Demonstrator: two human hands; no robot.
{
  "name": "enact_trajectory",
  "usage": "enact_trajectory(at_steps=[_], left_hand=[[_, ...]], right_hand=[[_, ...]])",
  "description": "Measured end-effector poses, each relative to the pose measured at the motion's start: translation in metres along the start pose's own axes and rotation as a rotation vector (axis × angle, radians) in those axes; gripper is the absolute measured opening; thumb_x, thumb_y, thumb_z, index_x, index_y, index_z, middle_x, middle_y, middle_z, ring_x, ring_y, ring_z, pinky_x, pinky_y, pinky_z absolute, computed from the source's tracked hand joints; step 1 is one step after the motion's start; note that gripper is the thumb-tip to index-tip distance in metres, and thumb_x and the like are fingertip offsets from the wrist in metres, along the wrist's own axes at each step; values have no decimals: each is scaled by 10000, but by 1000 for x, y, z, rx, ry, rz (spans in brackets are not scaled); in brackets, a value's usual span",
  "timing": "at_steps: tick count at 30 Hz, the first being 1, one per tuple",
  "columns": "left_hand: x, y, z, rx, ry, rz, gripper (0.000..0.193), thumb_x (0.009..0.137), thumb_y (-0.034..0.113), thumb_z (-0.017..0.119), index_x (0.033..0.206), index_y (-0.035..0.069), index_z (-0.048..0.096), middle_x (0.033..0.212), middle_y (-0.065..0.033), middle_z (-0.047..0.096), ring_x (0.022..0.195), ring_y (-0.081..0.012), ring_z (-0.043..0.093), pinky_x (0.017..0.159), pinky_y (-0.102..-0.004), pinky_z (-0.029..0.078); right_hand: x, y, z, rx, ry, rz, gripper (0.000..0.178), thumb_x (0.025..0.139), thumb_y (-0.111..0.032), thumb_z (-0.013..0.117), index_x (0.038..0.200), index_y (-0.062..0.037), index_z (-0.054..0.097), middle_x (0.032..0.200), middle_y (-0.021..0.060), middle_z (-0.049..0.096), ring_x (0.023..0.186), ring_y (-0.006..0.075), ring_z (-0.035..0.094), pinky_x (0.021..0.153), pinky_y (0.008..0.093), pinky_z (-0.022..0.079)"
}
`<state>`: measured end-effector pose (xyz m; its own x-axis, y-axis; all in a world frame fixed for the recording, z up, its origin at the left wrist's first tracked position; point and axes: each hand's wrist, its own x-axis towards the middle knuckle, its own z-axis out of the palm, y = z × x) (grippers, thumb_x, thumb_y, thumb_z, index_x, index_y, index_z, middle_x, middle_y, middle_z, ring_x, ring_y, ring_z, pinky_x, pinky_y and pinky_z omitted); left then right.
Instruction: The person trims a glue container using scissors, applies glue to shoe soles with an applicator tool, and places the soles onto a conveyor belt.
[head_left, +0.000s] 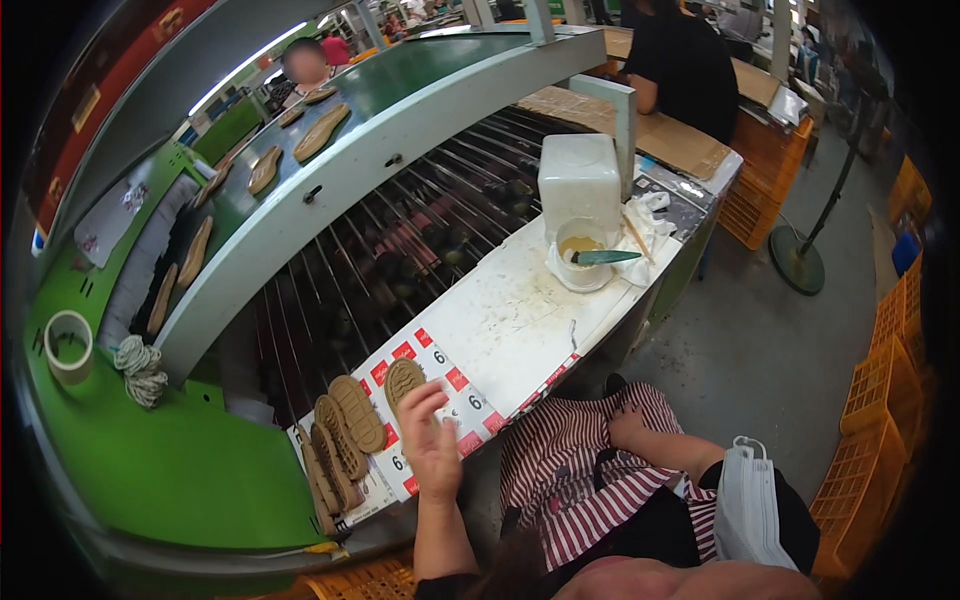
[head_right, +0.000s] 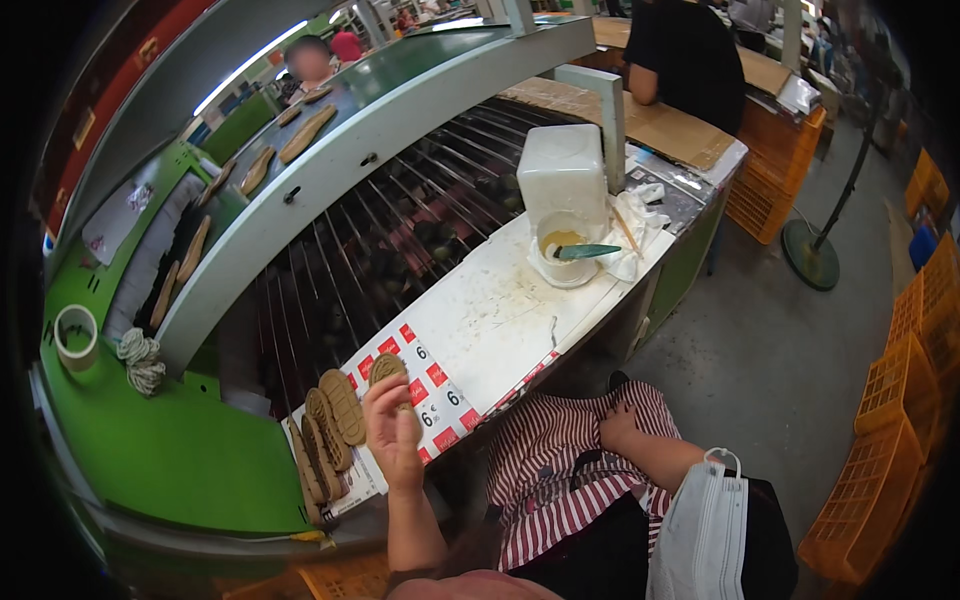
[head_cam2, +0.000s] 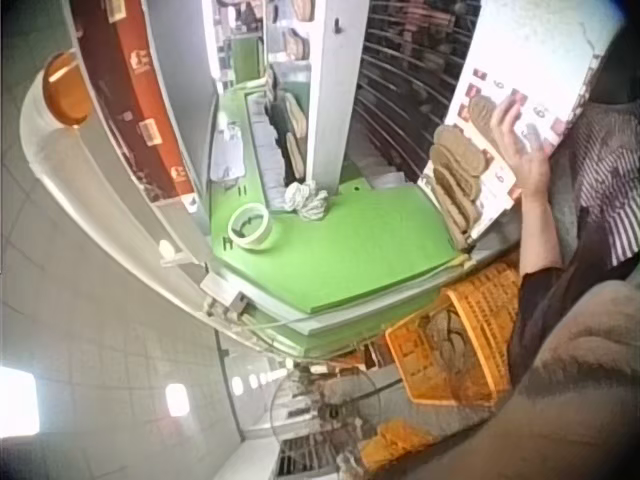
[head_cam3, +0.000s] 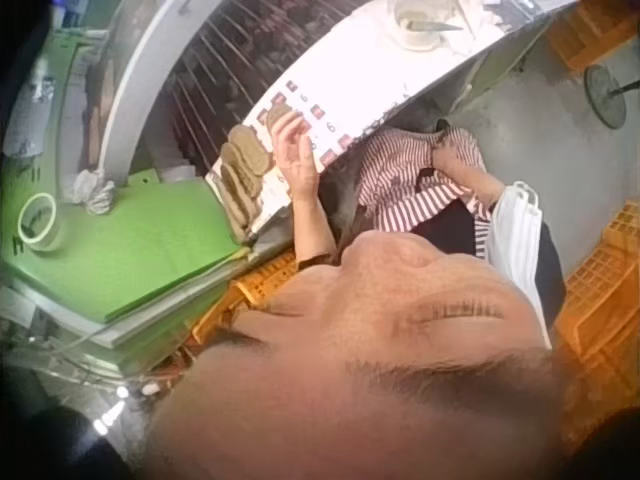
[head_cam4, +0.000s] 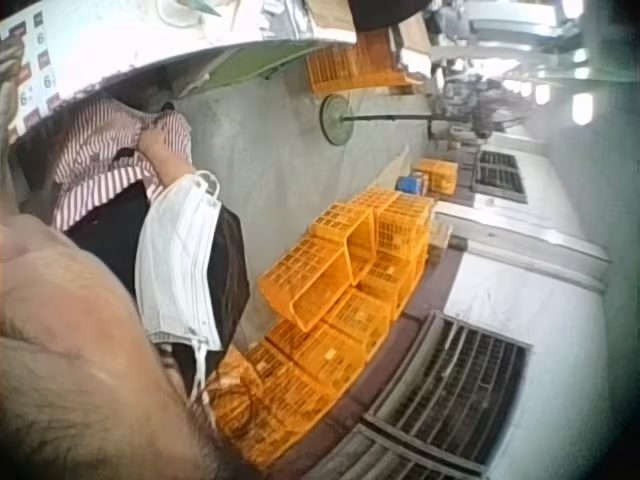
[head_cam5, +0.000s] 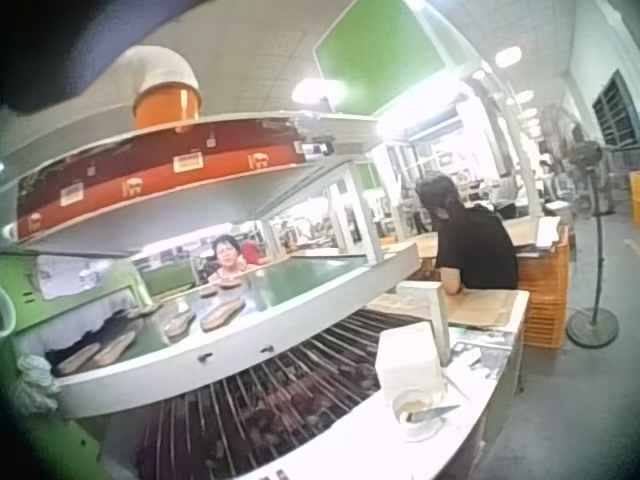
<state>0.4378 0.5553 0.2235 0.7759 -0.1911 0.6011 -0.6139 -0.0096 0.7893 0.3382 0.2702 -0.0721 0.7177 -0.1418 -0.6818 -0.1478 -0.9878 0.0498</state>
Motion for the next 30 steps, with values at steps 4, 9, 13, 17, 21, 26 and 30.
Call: enact_trajectory(at_steps=[4,9,13,17,21,26,30], left_hand=[[42,55,31,-396,-513,151,342,901,141,497,1202,-11,547,1333,-208,445,1246,-314,425,1054,-416,306],[65,106,104,-776,-1056,285,531,939,335,476,1336,-16,437,1440,-244,313,1338,-360,310,1078,-465,247],[43,105,145,-1007,-1319,199,578,960,380,434,1373,-20,374,1453,-203,299,1349,-338,292,1095,-461,220],[29,90,154,-1120,-1584,99,542,983,381,381,1326,-37,410,1291,-186,425,1254,-332,387,1084,-441,241],[17,92,161,-1146,-1462,208,476,987,333,413,1292,-32,437,1197,-152,473,1054,-237,504,910,-344,415],[17,99,159,-1104,-1600,-65,474,962,314,478,1280,-36,459,1185,-173,499,1018,-265,504,914,-349,400],[13,96,173,-1036,-1452,360,477,952,322,491,1268,-35,479,1200,-193,503,1072,-292,497,962,-376,364]], right_hand=[[-20,1,-12,16,55,18,413,834,-282,556,1200,-100,615,1331,159,489,1277,396,359,1046,554,260],[-17,-3,-16,1,61,-6,405,832,-272,561,1192,-95,616,1311,156,499,1252,381,377,1027,536,276],[-13,-4,-15,-8,41,-18,399,831,-264,566,1186,-90,616,1295,154,506,1231,368,391,1011,521,289],[-11,0,-10,14,35,-16,393,829,-257,570,1180,-86,616,1279,151,514,1211,356,406,996,507,302],[-12,4,-9,24,33,-16,387,828,-249,574,1174,-82,617,1263,149,522,1191,344,420,980,493,315],[-13,6,-8,37,37,-25,380,826,-240,580,1167,-77,617,1242,146,531,1166,328,437,961,475,331],[-16,10,-7,58,44,-11,374,824,-232,584,1161,-73,618,1226,143,539,1146,316,452,945,460,344]])
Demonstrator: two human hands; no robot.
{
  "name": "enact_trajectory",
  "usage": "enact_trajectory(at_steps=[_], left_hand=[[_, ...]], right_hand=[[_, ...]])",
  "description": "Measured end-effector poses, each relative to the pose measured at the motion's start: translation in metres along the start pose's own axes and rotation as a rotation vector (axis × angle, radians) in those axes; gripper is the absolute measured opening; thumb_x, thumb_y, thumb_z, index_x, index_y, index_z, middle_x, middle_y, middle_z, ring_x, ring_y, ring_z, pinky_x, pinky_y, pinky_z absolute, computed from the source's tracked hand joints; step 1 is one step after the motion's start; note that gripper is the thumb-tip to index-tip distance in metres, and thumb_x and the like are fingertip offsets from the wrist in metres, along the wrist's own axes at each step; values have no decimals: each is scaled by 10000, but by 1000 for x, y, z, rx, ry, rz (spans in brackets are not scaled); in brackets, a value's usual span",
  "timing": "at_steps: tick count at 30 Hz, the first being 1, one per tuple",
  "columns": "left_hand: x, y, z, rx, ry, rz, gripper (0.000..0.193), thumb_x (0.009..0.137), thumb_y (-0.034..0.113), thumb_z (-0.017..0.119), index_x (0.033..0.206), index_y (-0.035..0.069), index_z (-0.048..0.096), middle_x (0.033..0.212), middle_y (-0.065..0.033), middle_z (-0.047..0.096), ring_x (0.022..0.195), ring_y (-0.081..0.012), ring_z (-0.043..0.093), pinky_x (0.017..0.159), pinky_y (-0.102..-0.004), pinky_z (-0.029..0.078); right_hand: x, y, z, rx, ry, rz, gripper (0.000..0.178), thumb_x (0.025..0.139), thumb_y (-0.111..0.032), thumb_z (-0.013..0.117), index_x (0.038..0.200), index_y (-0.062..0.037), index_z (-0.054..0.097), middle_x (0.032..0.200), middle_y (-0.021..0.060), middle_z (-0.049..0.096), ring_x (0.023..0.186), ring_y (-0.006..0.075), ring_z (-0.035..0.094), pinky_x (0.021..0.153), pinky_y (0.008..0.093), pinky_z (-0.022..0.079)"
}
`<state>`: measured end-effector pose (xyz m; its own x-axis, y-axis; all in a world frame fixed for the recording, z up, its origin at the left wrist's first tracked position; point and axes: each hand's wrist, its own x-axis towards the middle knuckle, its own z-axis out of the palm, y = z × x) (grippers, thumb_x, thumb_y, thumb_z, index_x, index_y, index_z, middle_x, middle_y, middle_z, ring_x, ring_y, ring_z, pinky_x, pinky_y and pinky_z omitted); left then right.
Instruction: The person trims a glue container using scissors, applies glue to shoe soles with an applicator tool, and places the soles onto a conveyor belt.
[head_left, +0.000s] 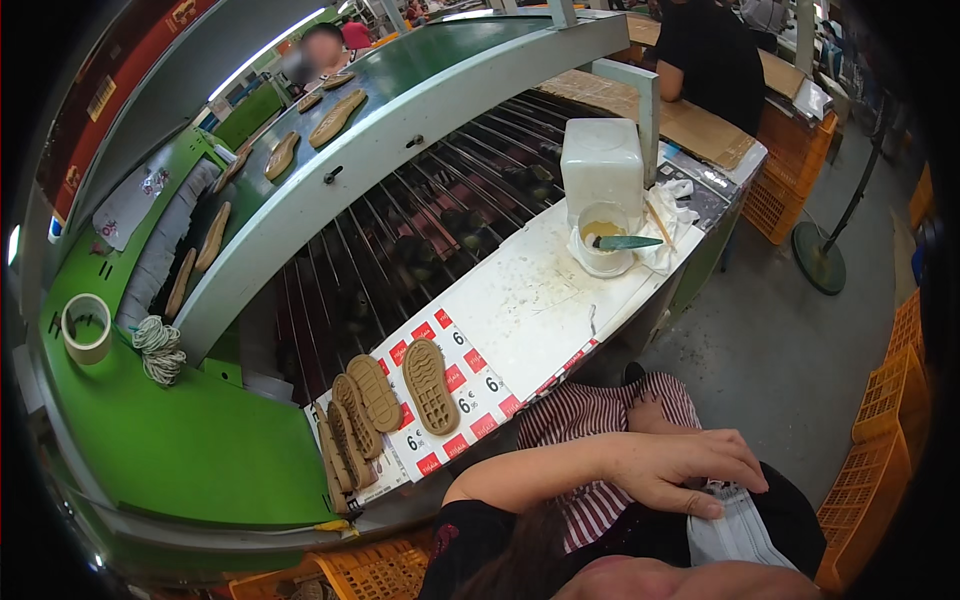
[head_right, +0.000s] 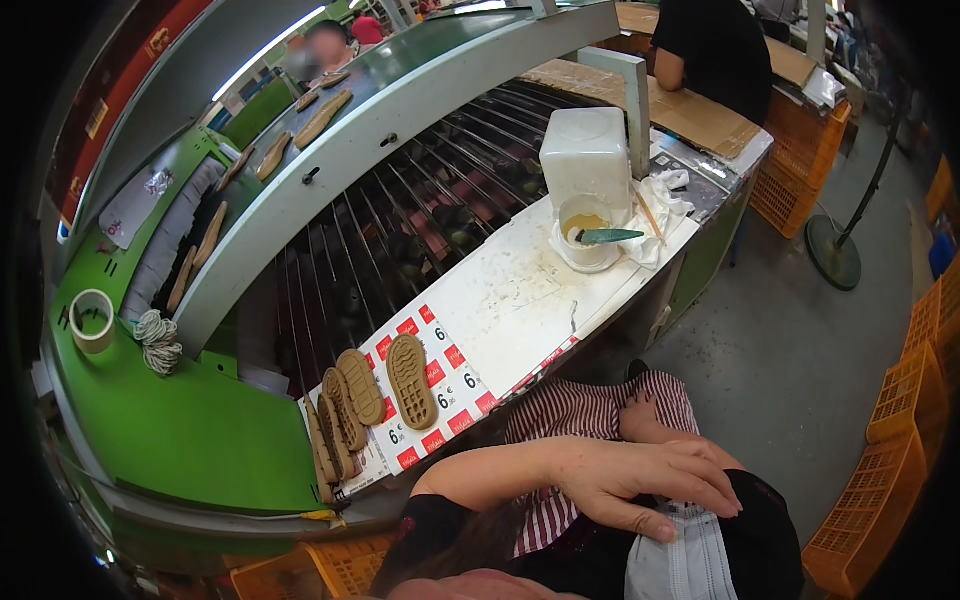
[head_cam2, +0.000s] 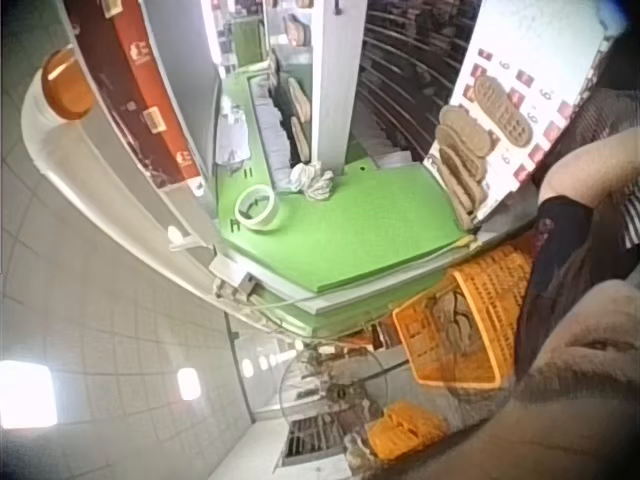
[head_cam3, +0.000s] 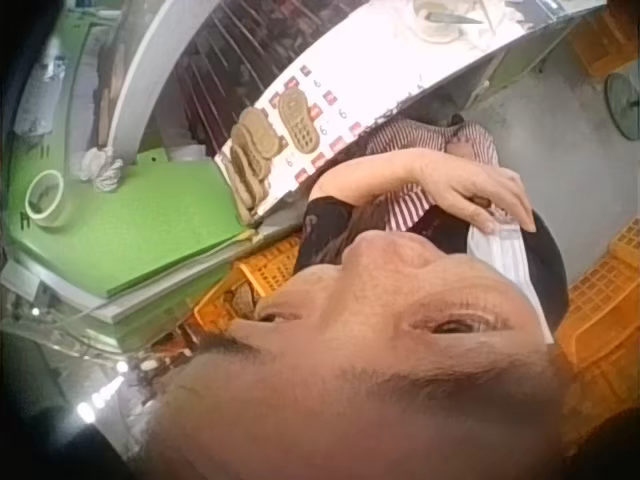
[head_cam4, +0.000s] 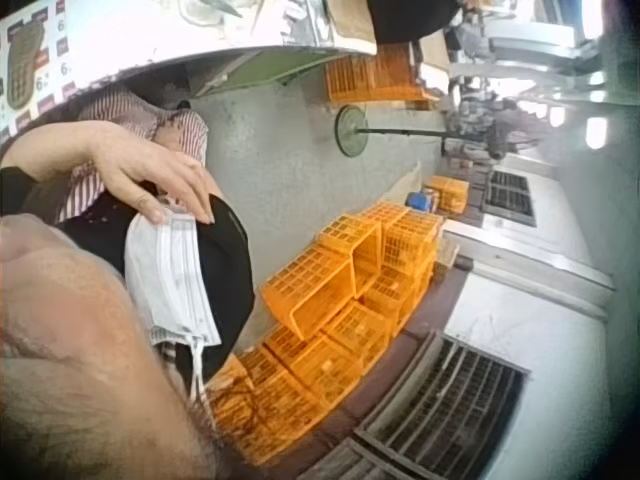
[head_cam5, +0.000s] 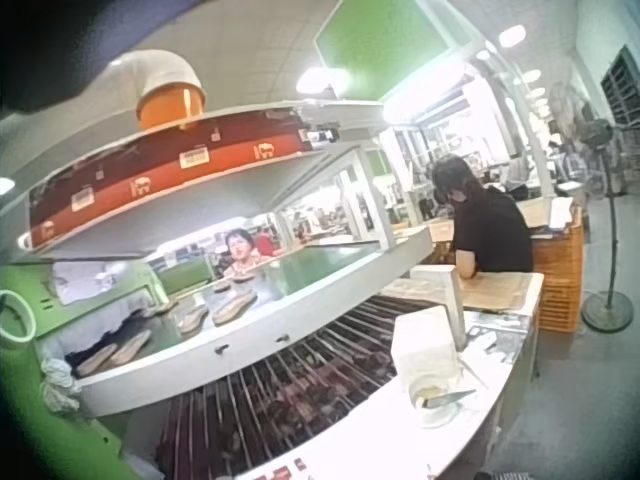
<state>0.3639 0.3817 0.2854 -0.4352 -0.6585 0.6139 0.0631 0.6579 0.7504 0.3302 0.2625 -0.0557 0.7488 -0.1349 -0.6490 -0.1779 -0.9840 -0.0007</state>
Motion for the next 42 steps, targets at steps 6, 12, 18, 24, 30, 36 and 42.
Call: enact_trajectory(at_steps=[6,12,18,24,30,36,42], left_hand=[[-3,-1,0,-130,-60,-116,473,964,299,465,1294,-40,465,1233,-199,487,1155,-309,455,978,-387,348],[-6,-3,1,-77,-5,-142,435,958,295,487,1237,-37,522,1028,-157,497,992,-265,494,853,-348,392],[-7,-5,-1,-191,-4,-205,250,908,208,570,972,-33,592,974,-133,536,959,-250,523,820,-341,417],[-8,8,-11,-264,147,-160,173,883,154,570,874,-19,564,977,-146,598,925,-254,573,798,-350,440],[-16,43,-26,87,299,-142,86,858,75,575,895,-2,561,912,-144,614,860,-293,602,771,-373,469],[-32,74,-16,559,450,-34,220,727,-40,627,920,46,566,917,-131,627,777,-266,621,648,-347,481],[-48,85,-14,979,637,-18,310,699,-31,656,963,89,548,865,-113,626,591,-227,583,498,-314,427]], right_hand=[[-3,4,-1,10,-1,-6,366,822,-221,590,1152,-66,618,1202,140,551,1115,298,473,922,438,363],[-8,10,-1,28,15,-9,357,819,-209,597,1143,-60,619,1178,136,562,1085,279,494,899,417,383],[-5,8,1,45,15,-20,348,817,-198,603,1134,-54,619,1154,132,574,1055,261,515,875,395,402],[-7,9,5,76,34,-37,340,815,-186,610,1125,-48,620,1130,129,585,1025,242,537,852,374,422],[-17,17,6,240,155,-103,332,812,-175,616,1116,-41,620,1105,125,597,994,224,558,829,352,441],[-97,22,-67,1111,703,-478,298,802,-120,636,1082,-19,617,995,99,625,841,144,602,698,265,483],[-224,10,-192,1421,857,-986,713,796,-166,703,1390,-112,312,1128,153,485,757,131,548,592,232,468]])
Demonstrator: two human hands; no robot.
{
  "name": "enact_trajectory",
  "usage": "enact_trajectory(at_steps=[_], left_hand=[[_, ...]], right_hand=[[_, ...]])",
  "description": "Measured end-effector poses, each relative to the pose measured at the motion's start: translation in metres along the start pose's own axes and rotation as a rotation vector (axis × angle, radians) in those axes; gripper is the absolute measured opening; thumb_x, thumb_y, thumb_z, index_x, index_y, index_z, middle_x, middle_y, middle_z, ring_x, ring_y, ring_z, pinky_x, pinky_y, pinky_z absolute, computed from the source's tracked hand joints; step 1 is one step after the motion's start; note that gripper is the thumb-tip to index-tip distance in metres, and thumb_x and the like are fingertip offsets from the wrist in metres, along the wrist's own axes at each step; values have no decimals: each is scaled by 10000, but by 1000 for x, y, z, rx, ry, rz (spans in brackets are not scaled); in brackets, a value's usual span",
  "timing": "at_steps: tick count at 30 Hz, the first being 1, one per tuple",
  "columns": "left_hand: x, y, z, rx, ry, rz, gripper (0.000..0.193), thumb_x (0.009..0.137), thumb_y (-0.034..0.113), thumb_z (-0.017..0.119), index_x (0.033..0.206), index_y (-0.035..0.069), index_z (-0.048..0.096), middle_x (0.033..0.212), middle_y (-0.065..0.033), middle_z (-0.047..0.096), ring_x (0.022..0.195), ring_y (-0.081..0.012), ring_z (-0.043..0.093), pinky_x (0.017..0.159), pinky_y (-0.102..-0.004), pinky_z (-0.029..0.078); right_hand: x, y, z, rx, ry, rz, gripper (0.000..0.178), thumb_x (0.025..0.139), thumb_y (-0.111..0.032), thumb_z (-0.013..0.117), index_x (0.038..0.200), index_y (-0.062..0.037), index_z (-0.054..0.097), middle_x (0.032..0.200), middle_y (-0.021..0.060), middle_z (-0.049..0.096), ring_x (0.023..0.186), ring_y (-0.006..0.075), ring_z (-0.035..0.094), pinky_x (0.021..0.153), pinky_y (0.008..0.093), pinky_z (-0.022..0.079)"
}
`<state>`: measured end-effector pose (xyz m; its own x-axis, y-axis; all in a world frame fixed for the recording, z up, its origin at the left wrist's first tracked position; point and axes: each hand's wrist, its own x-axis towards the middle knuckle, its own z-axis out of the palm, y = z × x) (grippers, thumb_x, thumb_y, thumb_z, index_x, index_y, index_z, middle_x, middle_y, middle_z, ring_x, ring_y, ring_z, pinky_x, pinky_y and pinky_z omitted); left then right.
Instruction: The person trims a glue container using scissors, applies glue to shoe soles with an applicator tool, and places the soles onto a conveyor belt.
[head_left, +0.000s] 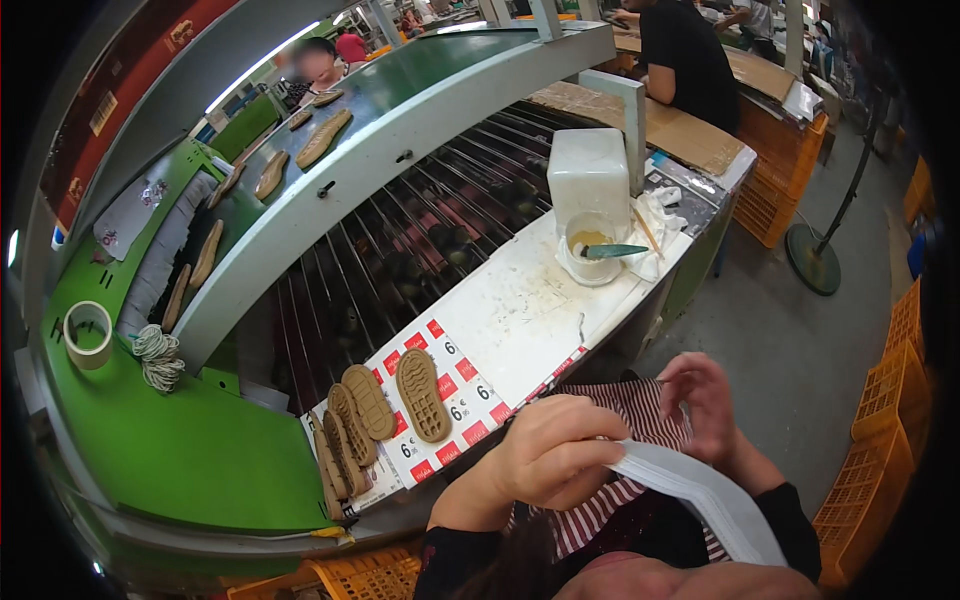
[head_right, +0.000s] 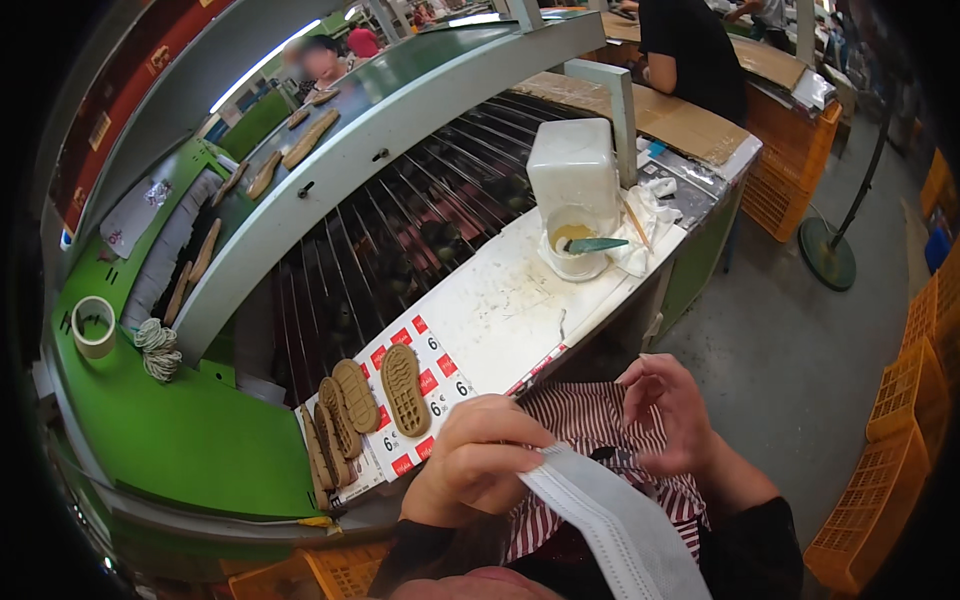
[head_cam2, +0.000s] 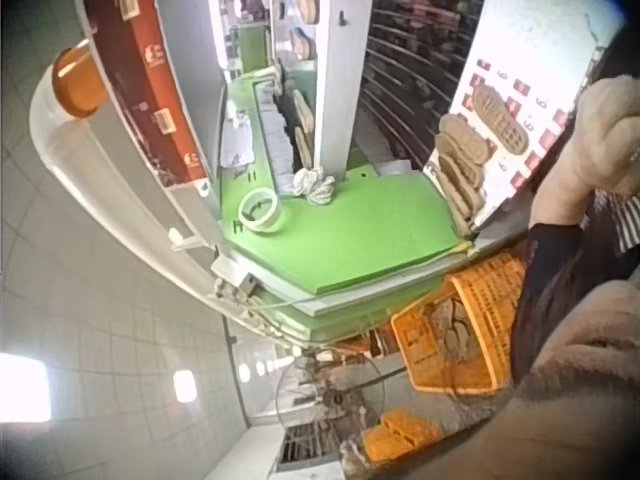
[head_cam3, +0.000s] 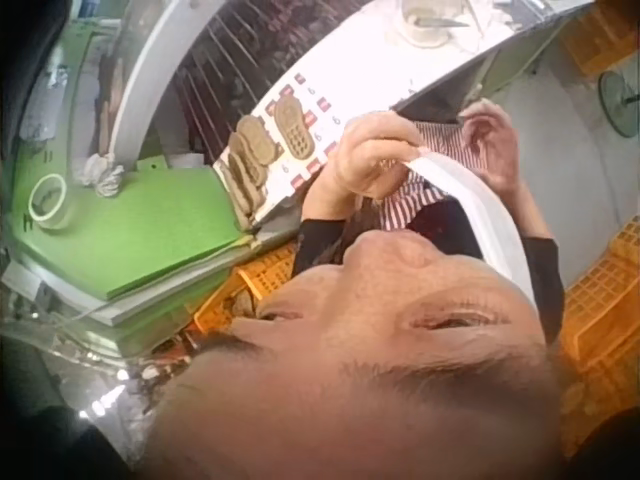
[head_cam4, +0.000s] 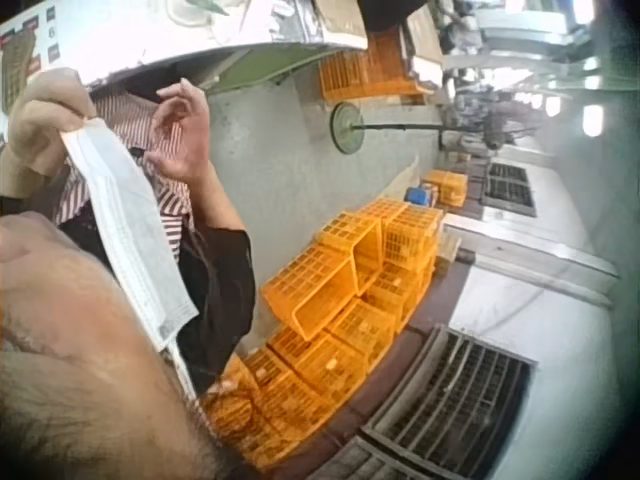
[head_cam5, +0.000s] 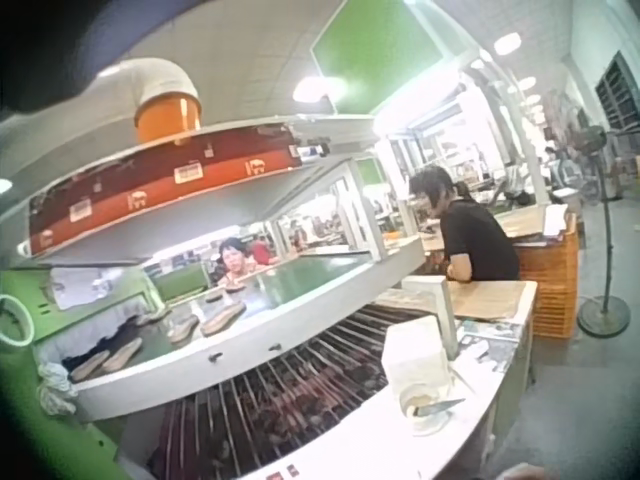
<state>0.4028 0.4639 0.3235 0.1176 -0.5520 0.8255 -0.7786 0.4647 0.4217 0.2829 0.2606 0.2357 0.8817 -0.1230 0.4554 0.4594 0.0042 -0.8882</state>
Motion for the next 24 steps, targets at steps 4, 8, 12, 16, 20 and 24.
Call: enact_trajectory(at_steps=[4,8,12,16,20,24], left_hand=[[-2,11,-4,159,55,134,369,616,-42,652,970,2,560,894,-152,608,564,-229,568,458,-305,433],[-1,26,-7,216,75,131,368,608,-44,651,965,1,570,885,-149,605,558,-215,566,448,-293,429],[3,45,-21,327,61,98,367,630,-37,666,987,1,589,857,-132,605,562,-211,568,456,-289,438],[16,65,-46,444,-132,-289,296,587,109,777,869,67,698,694,-45,591,586,-183,581,497,-283,404],[14,55,-77,18,-407,-251,260,690,192,802,762,-12,660,624,-80,551,491,-177,537,406,-282,365],[-15,64,-76,-679,-30,-36,282,794,273,732,704,42,597,679,-71,534,571,-217,506,482,-322,368]], right_hand=[[-2,-38,35,54,-19,-477,750,750,-252,768,1351,-123,339,1071,163,477,725,184,546,557,260,477],[8,-67,58,268,134,-672,353,820,-232,678,1087,-94,493,860,156,485,583,234,535,509,300,482],[19,-88,61,170,167,-784,189,845,-172,649,872,-43,513,732,130,468,486,264,536,443,343,482],[22,-86,71,188,316,-820,288,769,-71,722,769,-28,436,688,87,447,487,236,552,429,300,501],[17,-85,72,159,325,-810,267,793,10,655,729,-18,397,652,102,477,489,252,595,423,336,540],[28,-83,75,297,81,-798,216,818,12,616,752,-5,412,686,132,483,554,310,623,445,377,547]])
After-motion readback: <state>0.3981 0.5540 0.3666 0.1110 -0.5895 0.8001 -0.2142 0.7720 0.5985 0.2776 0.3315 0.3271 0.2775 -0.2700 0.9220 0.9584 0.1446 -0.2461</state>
